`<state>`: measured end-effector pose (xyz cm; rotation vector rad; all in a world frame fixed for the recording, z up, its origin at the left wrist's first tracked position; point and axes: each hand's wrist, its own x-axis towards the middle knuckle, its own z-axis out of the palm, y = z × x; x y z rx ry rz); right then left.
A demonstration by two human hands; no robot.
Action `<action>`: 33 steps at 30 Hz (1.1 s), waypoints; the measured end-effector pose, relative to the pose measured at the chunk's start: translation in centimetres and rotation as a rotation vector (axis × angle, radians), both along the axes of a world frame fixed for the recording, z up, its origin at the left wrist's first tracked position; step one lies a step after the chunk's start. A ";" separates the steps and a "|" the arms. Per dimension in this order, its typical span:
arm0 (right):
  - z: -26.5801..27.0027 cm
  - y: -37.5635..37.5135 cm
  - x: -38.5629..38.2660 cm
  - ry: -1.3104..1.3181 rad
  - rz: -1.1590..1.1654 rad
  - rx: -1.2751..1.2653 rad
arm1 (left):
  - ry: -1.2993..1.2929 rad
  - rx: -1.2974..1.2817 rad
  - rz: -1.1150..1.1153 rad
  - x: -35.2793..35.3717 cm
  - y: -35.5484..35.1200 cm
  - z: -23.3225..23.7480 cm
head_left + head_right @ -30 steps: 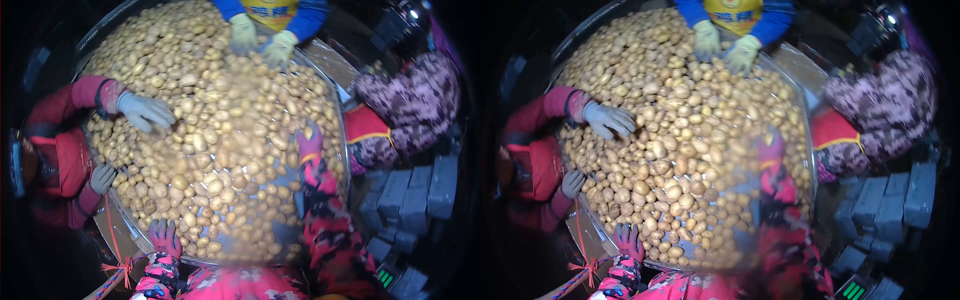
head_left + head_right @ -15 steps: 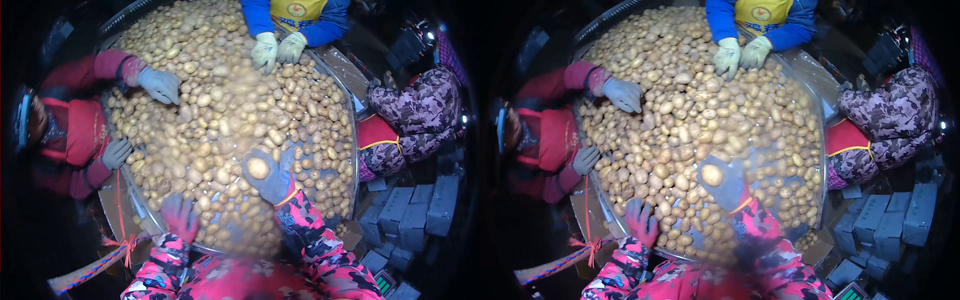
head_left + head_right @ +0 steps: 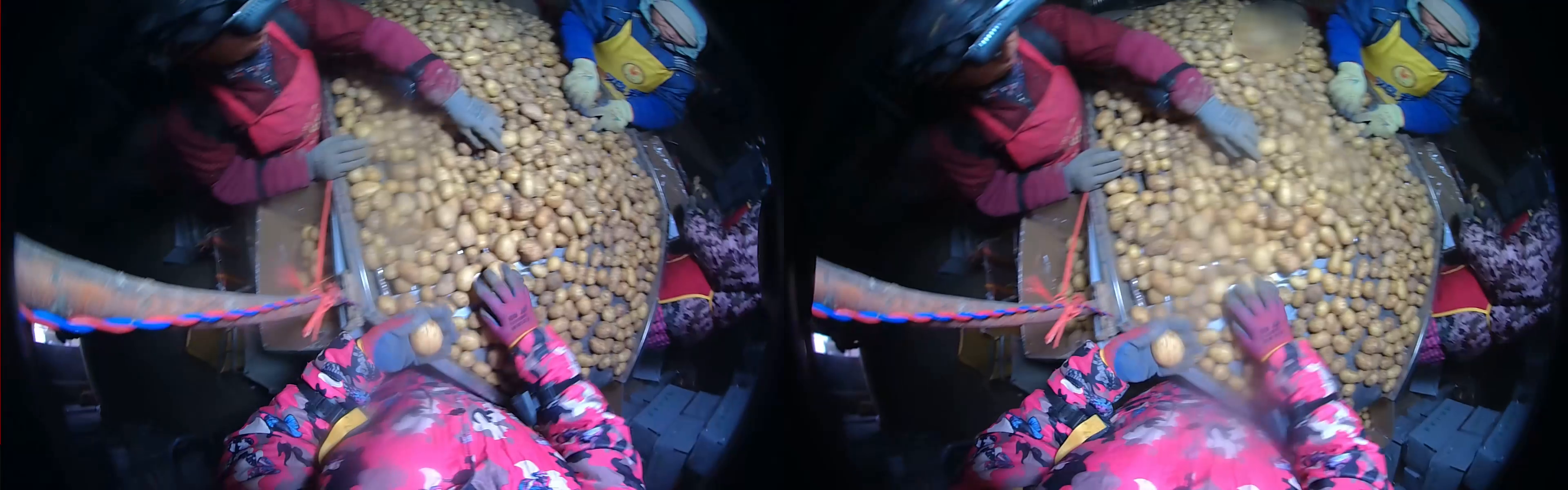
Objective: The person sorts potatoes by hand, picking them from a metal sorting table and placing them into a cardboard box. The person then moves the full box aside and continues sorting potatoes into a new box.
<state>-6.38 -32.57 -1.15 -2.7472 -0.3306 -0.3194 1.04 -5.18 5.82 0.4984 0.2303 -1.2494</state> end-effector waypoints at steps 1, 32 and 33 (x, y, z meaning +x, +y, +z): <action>0.2 -0.3 0.8 -0.035 0.037 -0.029 | -0.033 0.081 -0.087 -0.8 2.6 -0.3; 3.1 -2.4 -9.1 0.140 -0.469 0.333 | -2.022 1.634 -0.063 9.5 -8.9 -7.7; 1.7 -3.7 -8.3 0.088 -0.441 0.240 | -2.012 1.668 -0.096 9.4 -9.6 -7.2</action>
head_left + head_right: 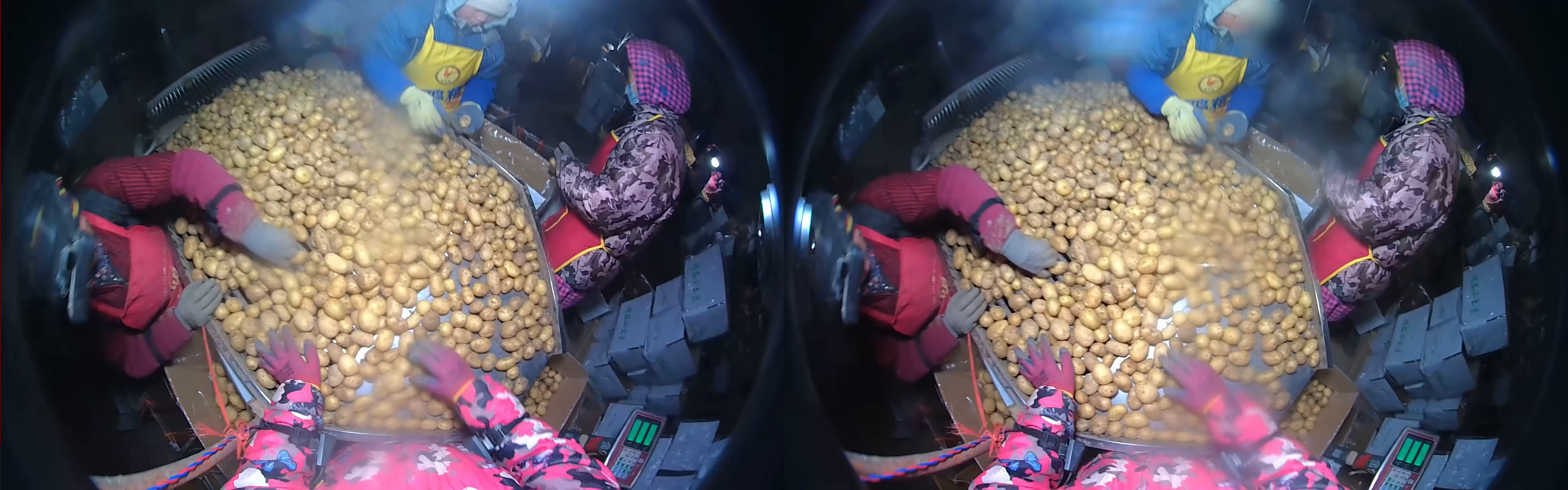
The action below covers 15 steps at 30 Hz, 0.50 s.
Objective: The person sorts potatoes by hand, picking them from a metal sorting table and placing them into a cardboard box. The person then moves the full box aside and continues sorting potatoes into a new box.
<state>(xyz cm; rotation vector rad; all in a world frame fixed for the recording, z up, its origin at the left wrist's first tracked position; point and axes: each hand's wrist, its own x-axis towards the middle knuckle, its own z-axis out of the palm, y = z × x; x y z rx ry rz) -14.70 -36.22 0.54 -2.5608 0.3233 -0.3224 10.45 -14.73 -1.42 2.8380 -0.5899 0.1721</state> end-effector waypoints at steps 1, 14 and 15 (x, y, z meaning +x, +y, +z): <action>0.3 -2.0 1.4 -0.038 -0.044 0.019 | 0.011 0.034 0.016 -0.3 -0.4 0.1; -0.4 -23.1 34.4 0.263 0.000 -0.202 | -0.103 -0.027 -0.214 1.3 0.9 -1.6; 2.3 -22.2 35.4 0.424 -0.072 -0.144 | -0.103 -0.024 -0.230 1.4 1.2 -2.2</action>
